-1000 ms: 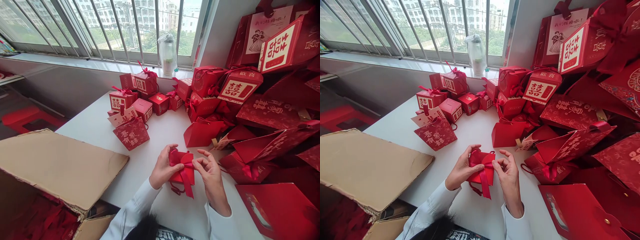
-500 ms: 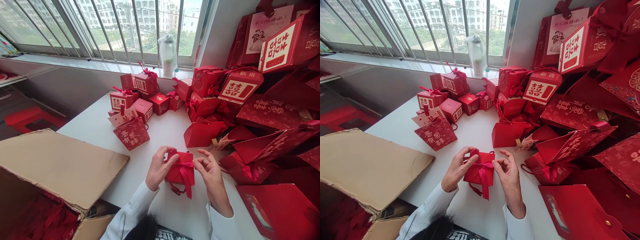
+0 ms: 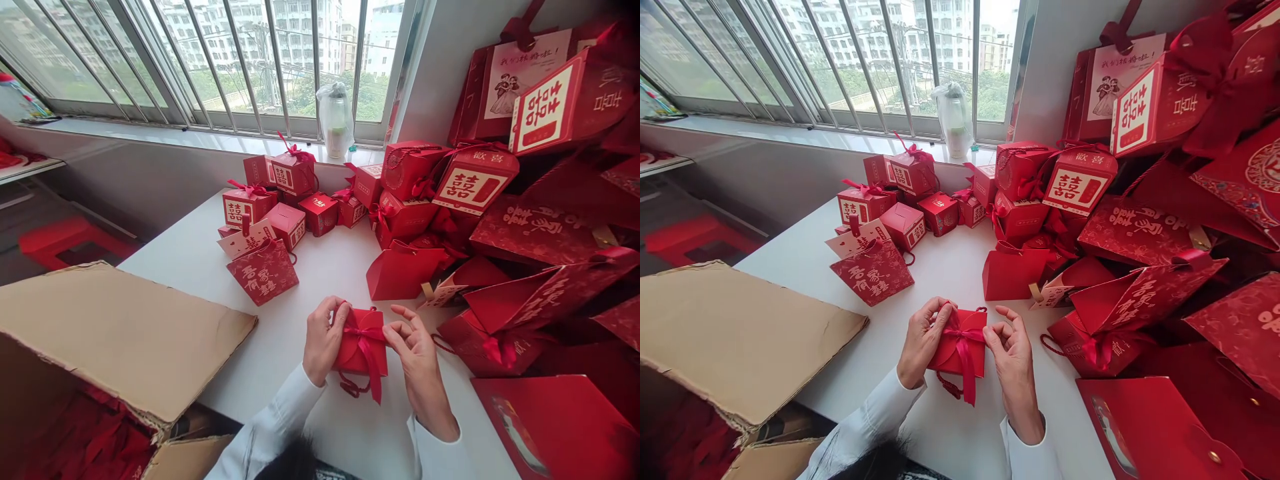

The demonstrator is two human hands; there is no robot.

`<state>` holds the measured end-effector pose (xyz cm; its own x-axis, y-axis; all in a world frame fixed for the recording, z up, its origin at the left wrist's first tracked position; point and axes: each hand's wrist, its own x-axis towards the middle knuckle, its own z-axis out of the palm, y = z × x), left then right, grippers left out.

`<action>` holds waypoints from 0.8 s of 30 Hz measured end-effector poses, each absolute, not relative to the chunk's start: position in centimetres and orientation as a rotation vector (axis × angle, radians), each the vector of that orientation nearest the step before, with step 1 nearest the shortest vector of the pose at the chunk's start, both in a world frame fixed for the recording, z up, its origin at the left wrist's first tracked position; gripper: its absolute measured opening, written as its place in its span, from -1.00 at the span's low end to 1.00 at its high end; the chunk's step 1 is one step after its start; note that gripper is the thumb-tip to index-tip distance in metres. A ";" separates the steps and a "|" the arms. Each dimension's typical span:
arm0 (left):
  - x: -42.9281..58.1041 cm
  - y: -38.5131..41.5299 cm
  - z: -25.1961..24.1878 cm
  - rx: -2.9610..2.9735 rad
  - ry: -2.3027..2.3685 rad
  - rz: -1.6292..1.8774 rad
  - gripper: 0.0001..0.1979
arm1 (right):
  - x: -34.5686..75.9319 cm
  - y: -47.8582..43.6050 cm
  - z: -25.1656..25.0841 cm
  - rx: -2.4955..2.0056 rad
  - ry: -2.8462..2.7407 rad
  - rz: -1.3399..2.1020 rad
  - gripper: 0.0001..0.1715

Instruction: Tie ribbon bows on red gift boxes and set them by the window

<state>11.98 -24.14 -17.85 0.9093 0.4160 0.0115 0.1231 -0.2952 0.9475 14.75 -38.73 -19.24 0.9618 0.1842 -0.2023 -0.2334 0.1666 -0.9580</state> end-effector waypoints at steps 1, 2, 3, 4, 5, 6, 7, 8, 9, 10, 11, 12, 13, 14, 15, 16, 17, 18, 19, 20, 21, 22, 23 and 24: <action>12.0 -24.1 -17.9 1.866 0.396 0.301 -0.70 | 14.8 -38.7 -19.3 -1.364 0.046 0.300 -0.43; 12.0 -24.1 -17.9 1.865 0.394 0.299 -0.69 | 14.8 -38.6 -19.3 -1.354 0.050 0.303 -0.42; 12.0 -24.0 -17.9 1.861 0.392 0.294 -0.69 | 14.9 -38.6 -19.3 -1.341 0.056 0.308 -0.42; 12.0 -24.0 -18.0 1.855 0.390 0.290 -0.69 | 14.9 -38.5 -19.4 -1.324 0.064 0.315 -0.41; 12.0 -24.0 -18.0 1.847 0.390 0.287 -0.69 | 15.0 -38.5 -19.5 -1.306 0.073 0.324 -0.40; 12.1 -24.0 -18.1 1.838 0.391 0.286 -0.69 | 15.0 -38.5 -19.5 -1.287 0.082 0.334 -0.39; 12.1 -24.1 -18.1 1.831 0.392 0.286 -0.69 | 15.0 -38.4 -19.6 -1.273 0.092 0.342 -0.38; 12.1 -24.1 -18.1 1.825 0.393 0.286 -0.69 | 15.0 -38.4 -19.6 -1.261 0.101 0.348 -0.37; 12.1 -24.1 -18.1 1.822 0.395 0.285 -0.69 | 15.0 -38.4 -19.7 -1.253 0.108 0.353 -0.36; 12.1 -24.1 -18.0 1.820 0.396 0.283 -0.69 | 15.0 -38.4 -19.7 -1.243 0.113 0.359 -0.36; 12.1 -24.1 -18.0 1.819 0.398 0.281 -0.69 | 15.0 -38.3 -19.7 -1.232 0.115 0.369 -0.35; 12.1 -24.1 -18.0 1.818 0.398 0.278 -0.69 | 15.0 -38.3 -19.7 -1.221 0.118 0.382 -0.35; 12.1 -24.1 -18.0 1.817 0.399 0.275 -0.69 | 15.0 -38.3 -19.7 -1.208 0.121 0.396 -0.34; 12.1 -24.1 -18.0 1.814 0.399 0.272 -0.69 | 15.0 -38.4 -19.8 -1.192 0.126 0.411 -0.34; 12.1 -24.0 -18.0 1.810 0.399 0.267 -0.68 | 15.0 -38.4 -19.8 -1.177 0.135 0.424 -0.33; 12.1 -24.0 -18.0 1.805 0.397 0.262 -0.68 | 15.0 -38.5 -19.9 -1.161 0.146 0.436 -0.32; 12.1 -24.0 -18.0 1.799 0.396 0.256 -0.68 | 15.1 -38.6 -20.0 -1.144 0.158 0.449 -0.31; 12.1 -24.0 -18.0 1.796 0.395 0.251 -0.67 | 15.2 -38.6 -20.2 -1.129 0.171 0.461 -0.31; 12.1 -24.0 -18.0 1.795 0.396 0.246 -0.67 | 15.2 -38.7 -20.3 -1.115 0.182 0.475 -0.31; 12.1 -23.9 -18.0 1.795 0.396 0.241 -0.67 | 15.3 -38.7 -20.5 -1.104 0.191 0.487 -0.31; 12.1 -23.9 -18.0 1.796 0.397 0.238 -0.67 | 15.3 -38.8 -20.6 -1.096 0.196 0.499 -0.32; 12.1 -23.9 -18.0 1.795 0.397 0.234 -0.67 | 15.4 -38.8 -20.7 -1.087 0.196 0.508 -0.33; 12.1 -23.9 -17.9 1.793 0.397 0.233 -0.67 | 15.4 -38.8 -20.7 -1.076 0.194 0.514 -0.34; 12.1 -23.9 -17.8 1.787 0.394 0.231 -0.67 | 15.4 -38.9 -20.8 -1.064 0.191 0.516 -0.35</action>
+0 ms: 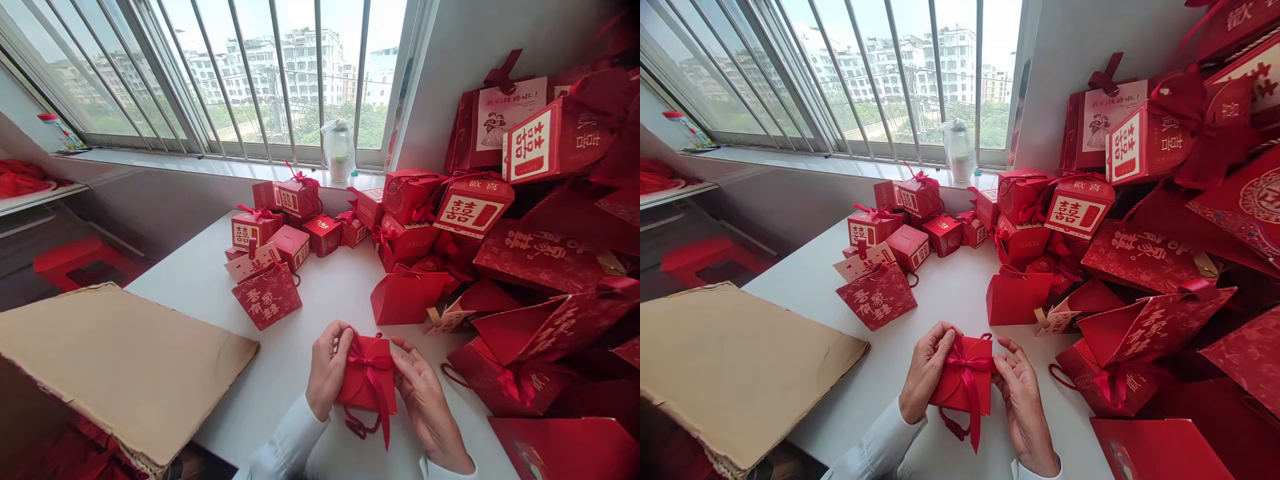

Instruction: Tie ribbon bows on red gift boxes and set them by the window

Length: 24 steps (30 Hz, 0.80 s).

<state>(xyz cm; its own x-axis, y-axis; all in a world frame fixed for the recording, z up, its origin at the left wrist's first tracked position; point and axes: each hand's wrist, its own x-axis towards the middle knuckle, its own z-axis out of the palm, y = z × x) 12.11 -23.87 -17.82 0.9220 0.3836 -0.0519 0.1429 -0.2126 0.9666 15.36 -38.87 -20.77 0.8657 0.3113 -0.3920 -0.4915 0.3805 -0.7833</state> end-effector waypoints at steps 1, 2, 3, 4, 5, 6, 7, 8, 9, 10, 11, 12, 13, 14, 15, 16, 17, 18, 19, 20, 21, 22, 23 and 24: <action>12.1 -23.8 -17.7 1.781 0.393 0.230 -0.68 | 15.3 -38.9 -20.8 -1.052 0.188 0.514 -0.37; 12.1 -23.8 -17.6 1.775 0.392 0.229 -0.68 | 15.3 -39.0 -20.8 -1.043 0.187 0.505 -0.38; 12.1 -23.8 -17.5 1.771 0.392 0.229 -0.68 | 15.3 -39.1 -20.8 -1.039 0.186 0.491 -0.40; 12.1 -23.7 -17.4 1.768 0.391 0.228 -0.67 | 15.3 -39.3 -20.9 -1.042 0.184 0.474 -0.42; 12.1 -23.6 -17.3 1.765 0.389 0.228 -0.67 | 15.4 -39.4 -20.9 -1.053 0.179 0.456 -0.43; 12.2 -23.6 -17.3 1.763 0.387 0.230 -0.66 | 15.4 -39.5 -20.9 -1.072 0.171 0.439 -0.43; 12.2 -23.6 -17.2 1.762 0.385 0.234 -0.66 | 15.5 -39.7 -21.0 -1.099 0.159 0.425 -0.42; 12.2 -23.5 -17.2 1.761 0.381 0.236 -0.66 | 15.5 -39.7 -21.0 -1.132 0.144 0.415 -0.40; 12.2 -23.5 -17.2 1.760 0.376 0.236 -0.66 | 15.5 -39.8 -20.9 -1.167 0.128 0.408 -0.37; 12.3 -23.5 -17.2 1.759 0.370 0.232 -0.66 | 15.6 -39.8 -20.9 -1.202 0.112 0.404 -0.35; 12.3 -23.6 -17.3 1.758 0.365 0.223 -0.67 | 15.6 -39.7 -20.8 -1.232 0.099 0.403 -0.33; 12.4 -23.6 -17.3 1.757 0.361 0.211 -0.68 | 15.5 -39.7 -20.7 -1.254 0.091 0.403 -0.33; 12.4 -23.6 -17.3 1.754 0.361 0.200 -0.69 | 15.5 -39.6 -20.6 -1.266 0.089 0.404 -0.33; 12.4 -23.6 -17.4 1.752 0.362 0.190 -0.70 | 15.4 -39.5 -20.4 -1.267 0.091 0.407 -0.34; 12.4 -23.6 -17.4 1.750 0.366 0.184 -0.71 | 15.3 -39.4 -20.3 -1.258 0.096 0.412 -0.36; 12.5 -23.6 -17.5 1.747 0.369 0.181 -0.72 | 15.2 -39.3 -20.2 -1.240 0.103 0.420 -0.37; 12.5 -23.6 -17.5 1.743 0.369 0.181 -0.72 | 15.1 -39.3 -20.1 -1.219 0.111 0.429 -0.38; 12.5 -23.6 -17.6 1.738 0.368 0.182 -0.72 | 15.0 -39.3 -20.0 -1.194 0.119 0.439 -0.39; 12.5 -23.6 -17.6 1.730 0.367 0.183 -0.72 | 15.0 -39.3 -20.0 -1.170 0.126 0.451 -0.39; 12.5 -23.6 -17.6 1.723 0.366 0.184 -0.72 | 14.9 -39.4 -20.0 -1.148 0.131 0.462 -0.39; 12.5 -23.6 -17.7 1.715 0.367 0.184 -0.72 | 14.9 -39.4 -20.0 -1.127 0.132 0.475 -0.40; 12.5 -23.6 -17.7 1.708 0.369 0.185 -0.72 | 14.9 -39.5 -20.0 -1.108 0.129 0.488 -0.40; 12.5 -23.6 -17.8 1.704 0.373 0.185 -0.72 | 14.9 -39.5 -20.0 -1.089 0.123 0.501 -0.42; 12.5 -23.7 -17.8 1.700 0.377 0.187 -0.72 | 14.9 -39.6 -20.1 -1.069 0.117 0.514 -0.43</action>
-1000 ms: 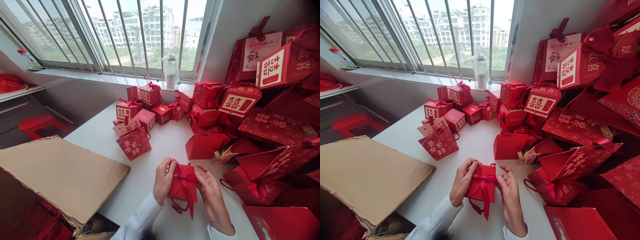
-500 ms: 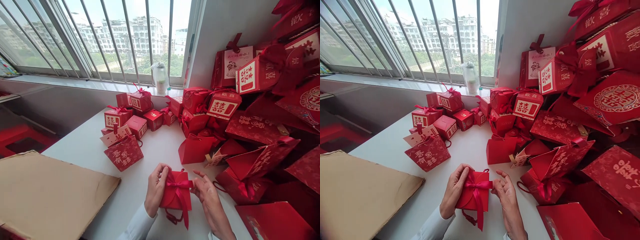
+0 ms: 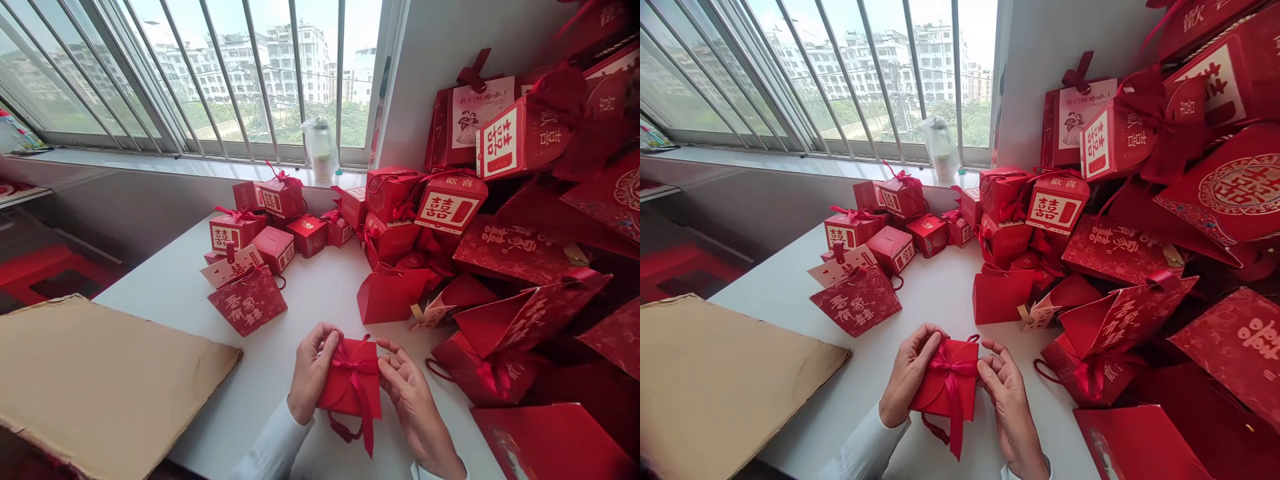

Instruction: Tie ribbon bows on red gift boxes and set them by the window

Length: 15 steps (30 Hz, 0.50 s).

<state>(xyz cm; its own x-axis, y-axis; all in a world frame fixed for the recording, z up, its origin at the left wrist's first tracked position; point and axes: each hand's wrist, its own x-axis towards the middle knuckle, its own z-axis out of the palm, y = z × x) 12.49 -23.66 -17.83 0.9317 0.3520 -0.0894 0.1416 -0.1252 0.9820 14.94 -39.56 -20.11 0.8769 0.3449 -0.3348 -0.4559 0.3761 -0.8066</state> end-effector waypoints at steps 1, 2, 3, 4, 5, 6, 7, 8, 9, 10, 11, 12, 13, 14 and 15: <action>12.5 -23.7 -17.9 1.697 0.382 0.191 -0.72 | 15.0 -39.6 -20.2 -1.051 0.111 0.525 -0.45; 12.5 -23.7 -17.9 1.694 0.385 0.194 -0.72 | 15.1 -39.6 -20.3 -1.036 0.107 0.535 -0.46; 12.5 -23.7 -17.9 1.688 0.386 0.198 -0.72 | 15.2 -39.7 -20.3 -1.026 0.105 0.545 -0.47; 12.5 -23.7 -17.9 1.683 0.385 0.201 -0.72 | 15.3 -39.7 -20.4 -1.022 0.104 0.553 -0.46; 12.6 -23.7 -18.0 1.679 0.385 0.204 -0.73 | 15.3 -39.8 -20.5 -1.025 0.102 0.563 -0.45; 12.6 -23.8 -18.0 1.677 0.388 0.209 -0.73 | 15.4 -39.9 -20.5 -1.031 0.099 0.572 -0.44; 12.6 -23.9 -18.1 1.675 0.393 0.213 -0.72 | 15.5 -40.0 -20.6 -1.036 0.095 0.581 -0.43; 12.6 -24.0 -18.2 1.673 0.399 0.217 -0.72 | 15.5 -40.1 -20.7 -1.038 0.092 0.590 -0.43; 12.6 -24.1 -18.3 1.666 0.405 0.223 -0.72 | 15.6 -40.2 -20.9 -1.038 0.091 0.600 -0.43; 12.5 -24.2 -18.3 1.652 0.410 0.229 -0.73 | 15.6 -40.3 -21.1 -1.036 0.098 0.607 -0.43; 12.3 -24.2 -18.3 1.634 0.414 0.238 -0.74 | 15.7 -40.3 -21.4 -1.035 0.114 0.610 -0.44; 12.1 -24.2 -18.2 1.621 0.416 0.253 -0.75 | 15.8 -40.4 -21.7 -1.037 0.136 0.613 -0.45; 11.7 -24.1 -18.0 1.620 0.421 0.276 -0.76 | 15.8 -40.5 -22.0 -1.044 0.159 0.611 -0.46; 11.2 -23.9 -17.7 1.640 0.433 0.313 -0.76 | 15.8 -40.5 -22.4 -1.055 0.178 0.609 -0.47; 10.5 -23.6 -17.3 1.685 0.447 0.365 -0.75 | 15.8 -40.5 -22.7 -1.070 0.185 0.609 -0.48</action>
<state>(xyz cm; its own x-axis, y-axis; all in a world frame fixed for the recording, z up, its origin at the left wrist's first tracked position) 10.53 -23.57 -17.28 0.8732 0.4872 -0.0111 0.0866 -0.1328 0.9874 15.82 -40.48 -22.67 0.8225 0.3767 -0.4262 -0.5499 0.3354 -0.7649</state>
